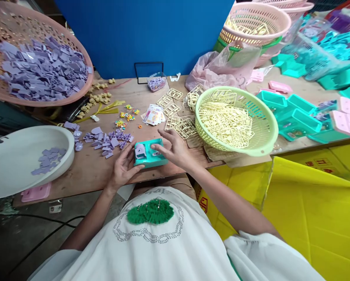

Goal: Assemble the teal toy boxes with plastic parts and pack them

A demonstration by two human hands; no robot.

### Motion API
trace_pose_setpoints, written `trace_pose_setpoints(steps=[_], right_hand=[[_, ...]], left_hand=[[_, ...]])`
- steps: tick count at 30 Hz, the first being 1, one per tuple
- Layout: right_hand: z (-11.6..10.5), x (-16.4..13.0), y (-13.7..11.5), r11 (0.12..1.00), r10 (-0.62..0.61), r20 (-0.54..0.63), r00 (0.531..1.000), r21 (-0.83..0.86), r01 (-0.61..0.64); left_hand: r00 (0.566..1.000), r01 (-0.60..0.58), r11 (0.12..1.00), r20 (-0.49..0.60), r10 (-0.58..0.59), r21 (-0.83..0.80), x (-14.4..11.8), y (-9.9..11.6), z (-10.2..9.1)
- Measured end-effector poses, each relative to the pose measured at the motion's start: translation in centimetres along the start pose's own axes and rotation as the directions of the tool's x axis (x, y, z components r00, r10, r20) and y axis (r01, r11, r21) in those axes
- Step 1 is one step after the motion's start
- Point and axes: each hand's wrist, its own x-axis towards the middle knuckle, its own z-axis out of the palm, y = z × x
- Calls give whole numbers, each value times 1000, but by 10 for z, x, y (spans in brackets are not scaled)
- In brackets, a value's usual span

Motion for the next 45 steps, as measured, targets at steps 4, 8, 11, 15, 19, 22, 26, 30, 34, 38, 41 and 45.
trace_pose_setpoints(steps=[4, 8, 11, 15, 19, 22, 26, 30, 34, 38, 41, 45], right_hand=[[7, -16, 2, 963, 221, 67, 973, 143, -228], [14, -25, -10, 906, 272, 102, 957, 307, -290], [14, -35, -20, 883, 318, 72, 945, 340, -323], [13, -52, -31, 821, 430, 134, 893, 352, -449], [15, -65, -39, 811, 443, 120, 889, 369, -454], [20, -73, -39, 826, 419, 70, 905, 386, -412], [28, -74, -36, 834, 434, -34, 900, 394, -387], [31, -63, -37, 775, 515, -27, 856, 442, -452], [29, -52, -40, 723, 555, 10, 832, 489, -488], [30, -48, -40, 739, 559, -19, 829, 466, -487], [33, -46, -38, 740, 589, -26, 808, 420, -525], [36, -45, -33, 810, 526, -44, 849, 330, -484]], left_hand=[[999, 13, 997, 34, -10, -81, -8, 11, 13], [982, 172, 950, -31, -186, -260, -21, 25, 34], [947, 235, 927, -145, -286, -292, -27, 34, 46], [970, 132, 958, -166, -178, -255, -31, 40, 53], [978, 55, 978, -185, -93, -202, -37, 37, 58], [979, 16, 986, -197, -49, -165, -41, 31, 61], [968, 37, 993, -242, -63, -111, -37, 28, 64], [944, 135, 989, -296, -146, -57, -26, 30, 64], [940, 187, 979, -275, -202, -79, -19, 35, 62], [931, 211, 971, -279, -234, -112, -18, 36, 64], [923, 203, 974, -312, -223, -96, -18, 33, 67], [915, 204, 977, -344, -210, -53, -17, 29, 70]])
